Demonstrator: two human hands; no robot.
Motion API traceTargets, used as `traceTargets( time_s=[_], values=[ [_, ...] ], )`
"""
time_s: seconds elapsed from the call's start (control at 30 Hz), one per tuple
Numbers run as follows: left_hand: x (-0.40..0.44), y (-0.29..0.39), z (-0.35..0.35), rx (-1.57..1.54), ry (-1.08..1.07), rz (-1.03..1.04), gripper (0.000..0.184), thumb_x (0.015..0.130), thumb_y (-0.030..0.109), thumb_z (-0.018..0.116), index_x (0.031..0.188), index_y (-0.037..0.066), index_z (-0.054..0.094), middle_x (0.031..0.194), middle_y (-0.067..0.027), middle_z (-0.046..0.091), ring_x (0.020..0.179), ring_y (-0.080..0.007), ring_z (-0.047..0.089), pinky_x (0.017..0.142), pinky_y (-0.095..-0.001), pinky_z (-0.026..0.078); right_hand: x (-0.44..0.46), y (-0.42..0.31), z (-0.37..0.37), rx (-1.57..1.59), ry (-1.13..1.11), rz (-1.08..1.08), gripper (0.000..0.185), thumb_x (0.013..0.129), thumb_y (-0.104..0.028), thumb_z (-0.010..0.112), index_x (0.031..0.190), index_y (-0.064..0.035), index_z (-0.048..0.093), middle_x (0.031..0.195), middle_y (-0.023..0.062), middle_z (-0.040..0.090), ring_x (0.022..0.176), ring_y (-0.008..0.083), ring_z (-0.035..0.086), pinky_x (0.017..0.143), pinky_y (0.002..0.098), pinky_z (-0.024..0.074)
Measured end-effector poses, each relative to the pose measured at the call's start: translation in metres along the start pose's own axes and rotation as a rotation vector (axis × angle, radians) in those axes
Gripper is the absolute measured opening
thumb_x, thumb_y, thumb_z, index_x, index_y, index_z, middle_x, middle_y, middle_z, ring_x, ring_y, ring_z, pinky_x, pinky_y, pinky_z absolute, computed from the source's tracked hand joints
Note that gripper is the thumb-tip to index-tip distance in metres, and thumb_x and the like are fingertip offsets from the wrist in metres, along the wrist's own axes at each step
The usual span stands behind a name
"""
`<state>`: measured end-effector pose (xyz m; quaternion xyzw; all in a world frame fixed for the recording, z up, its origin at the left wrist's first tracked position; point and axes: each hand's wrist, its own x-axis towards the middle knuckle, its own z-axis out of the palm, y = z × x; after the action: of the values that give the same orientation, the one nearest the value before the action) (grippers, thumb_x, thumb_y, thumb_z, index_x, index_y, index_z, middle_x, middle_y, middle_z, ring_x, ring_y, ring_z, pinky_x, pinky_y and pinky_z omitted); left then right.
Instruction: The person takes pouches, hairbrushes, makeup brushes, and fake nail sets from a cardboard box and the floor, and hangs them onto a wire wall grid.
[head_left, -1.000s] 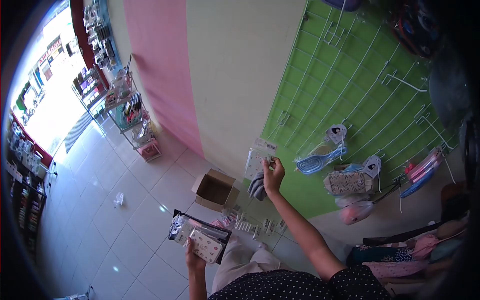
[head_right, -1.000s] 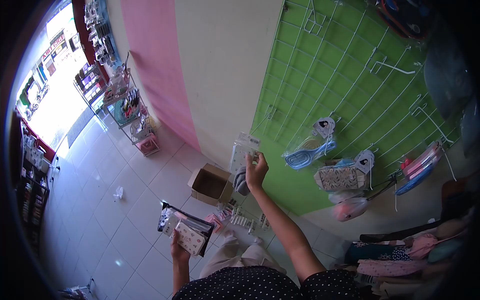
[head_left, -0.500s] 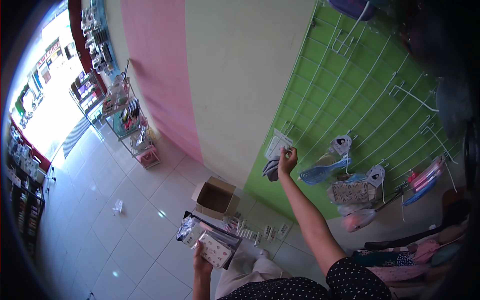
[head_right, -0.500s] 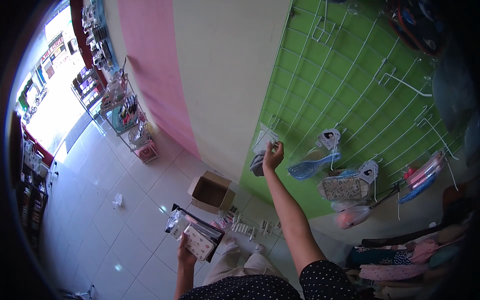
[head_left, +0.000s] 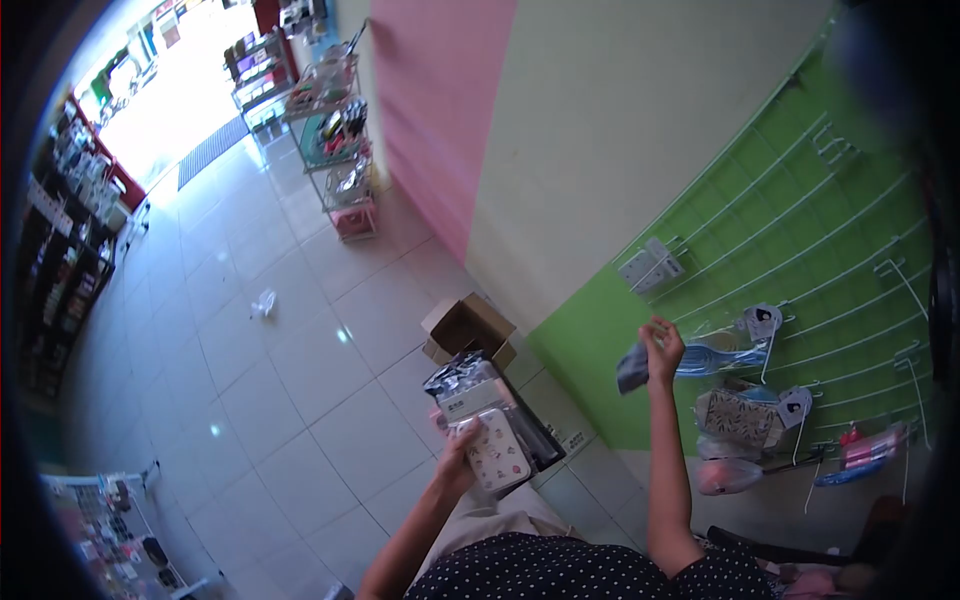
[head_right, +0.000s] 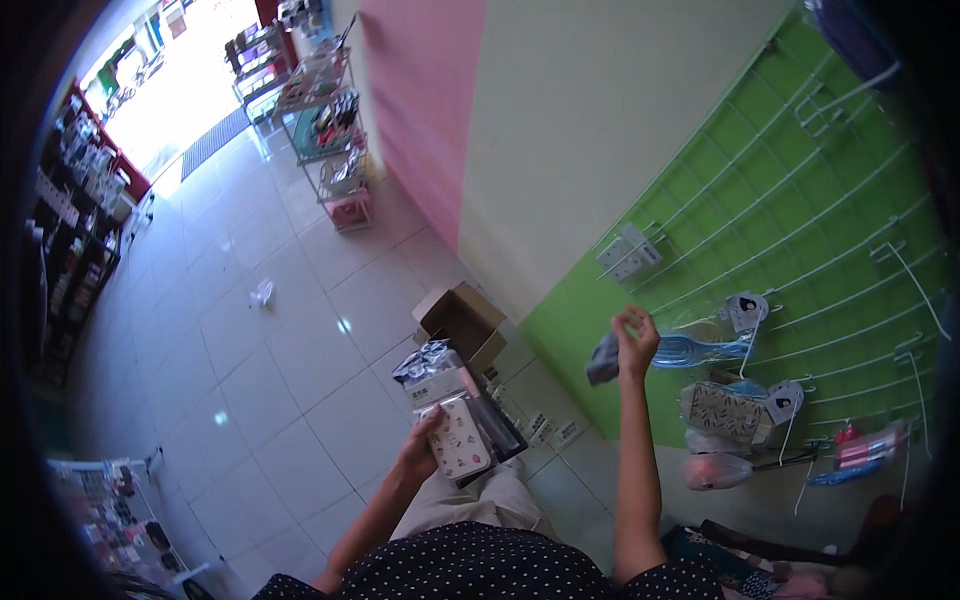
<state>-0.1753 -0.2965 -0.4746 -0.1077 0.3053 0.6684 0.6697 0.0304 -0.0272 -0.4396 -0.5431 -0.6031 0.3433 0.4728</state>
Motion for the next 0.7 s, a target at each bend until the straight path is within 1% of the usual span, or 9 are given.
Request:
traceTargets(
  time_s=[0.03, 0.1, 0.2, 0.23, 0.3, 0.43, 0.57, 0.63, 0.7],
  values=[
    [-0.002, -0.002, 0.007, -0.023, 0.02, 0.006, 0.03, 0.079, 0.026, 0.055, 0.1, 0.007, 0.045, 0.087, -0.0056, 0.055, 0.078, -0.0183, 0.056, 0.071, -0.035, 0.047, -0.026, -0.03, -0.008, -0.055, -0.289, 0.091, 0.031, 0.063, -0.011, 0.069, 0.089, -0.0004, 0.056, 0.078, 0.0063, 0.06, 0.073, 0.0158, 0.056, 0.068, 0.0289, 0.0433],
    [-0.01, -0.01, 0.024, 0.121, 0.035, -0.025, 0.032, 0.078, 0.025, 0.056, 0.101, 0.007, 0.044, 0.087, -0.0066, 0.054, 0.078, -0.0177, 0.055, 0.068, -0.034, 0.048, -0.087, -0.09, -0.012, -0.282, -0.641, 0.057, 0.034, 0.062, -0.015, 0.07, 0.09, -0.0012, 0.057, 0.074, 0.0054, 0.061, 0.069, 0.0157, 0.057, 0.067, 0.0285, 0.043],
    [-0.012, -0.039, 0.041, 0.206, 0.064, -0.105, 0.045, 0.074, 0.022, 0.06, 0.108, 0.007, 0.035, 0.092, -0.009, 0.052, 0.08, -0.018, 0.055, 0.067, -0.0339, 0.048, -0.152, -0.126, -0.018, -0.431, -0.788, 0.135, 0.041, 0.057, -0.021, 0.074, 0.09, -0.002, 0.058, 0.072, 0.0067, 0.059, 0.067, 0.0165, 0.057, 0.066, 0.0284, 0.0426],
    [-0.01, -0.053, 0.04, 0.244, -0.008, -0.102, 0.041, 0.076, 0.022, 0.059, 0.107, 0.006, 0.037, 0.092, -0.0096, 0.052, 0.082, -0.0194, 0.055, 0.067, -0.0344, 0.048, -0.165, -0.124, -0.022, -0.568, -0.72, 0.1, 0.044, 0.055, -0.022, 0.075, 0.089, -0.0012, 0.058, 0.071, 0.0074, 0.058, 0.067, 0.0176, 0.056, 0.065, 0.0288, 0.0427],
    [-0.021, -0.069, 0.063, 0.345, 0.034, -0.102, 0.044, 0.074, 0.018, 0.061, 0.109, 0.006, 0.035, 0.094, -0.0101, 0.052, 0.084, -0.0191, 0.053, 0.068, -0.0326, 0.047, -0.184, -0.119, -0.031, -0.699, -0.652, 0.074, 0.047, 0.052, -0.024, 0.076, 0.089, -0.0005, 0.058, 0.069, 0.0081, 0.057, 0.066, 0.0187, 0.056, 0.065, 0.0292, 0.0428],
    [-0.019, -0.096, 0.076, 0.401, -0.092, -0.1, 0.048, 0.073, 0.012, 0.061, 0.111, 0.006, 0.033, 0.096, -0.0103, 0.051, 0.086, -0.0185, 0.052, 0.069, -0.0308, 0.046, -0.201, -0.103, -0.065, -0.617, -0.511, 0.263, 0.05, 0.05, -0.022, 0.076, 0.09, 0.0014, 0.056, 0.066, 0.0089, 0.055, 0.064, 0.0187, 0.055, 0.06, 0.03, 0.0432],
    [-0.023, -0.11, 0.093, 0.476, -0.194, -0.194, 0.05, 0.071, 0.01, 0.062, 0.111, 0.005, 0.033, 0.097, -0.0103, 0.05, 0.087, -0.017, 0.05, 0.072, -0.0309, 0.044, -0.21, -0.076, -0.106, -0.389, -0.347, 0.349, 0.043, 0.052, -0.013, 0.076, 0.086, 0.0033, 0.055, 0.069, 0.0055, 0.056, 0.065, 0.0111, 0.054, 0.061, 0.0258, 0.0429],
    [-0.025, -0.118, 0.098, 0.573, -0.23, -0.373, 0.052, 0.074, 0.012, 0.061, 0.116, 0.006, 0.031, 0.101, -0.0096, 0.05, 0.09, -0.0175, 0.049, 0.077, -0.0305, 0.042, -0.214, -0.071, -0.125, -0.193, -0.255, 0.566, 0.04, 0.055, -0.01, 0.074, 0.087, 0.0034, 0.054, 0.072, 0.0052, 0.057, 0.066, 0.0094, 0.053, 0.063, 0.0236, 0.0432],
    [-0.025, -0.126, 0.095, 0.556, -0.281, -0.466, 0.054, 0.075, 0.014, 0.06, 0.12, 0.007, 0.029, 0.103, -0.0097, 0.049, 0.091, -0.0175, 0.05, 0.076, -0.0306, 0.044, -0.218, -0.068, -0.144, -0.15, -0.274, 0.604, 0.035, 0.062, -0.01, 0.071, 0.089, 0.003, 0.053, 0.078, 0.0067, 0.058, 0.069, 0.0102, 0.054, 0.064, 0.0226, 0.0438]
  ],
)
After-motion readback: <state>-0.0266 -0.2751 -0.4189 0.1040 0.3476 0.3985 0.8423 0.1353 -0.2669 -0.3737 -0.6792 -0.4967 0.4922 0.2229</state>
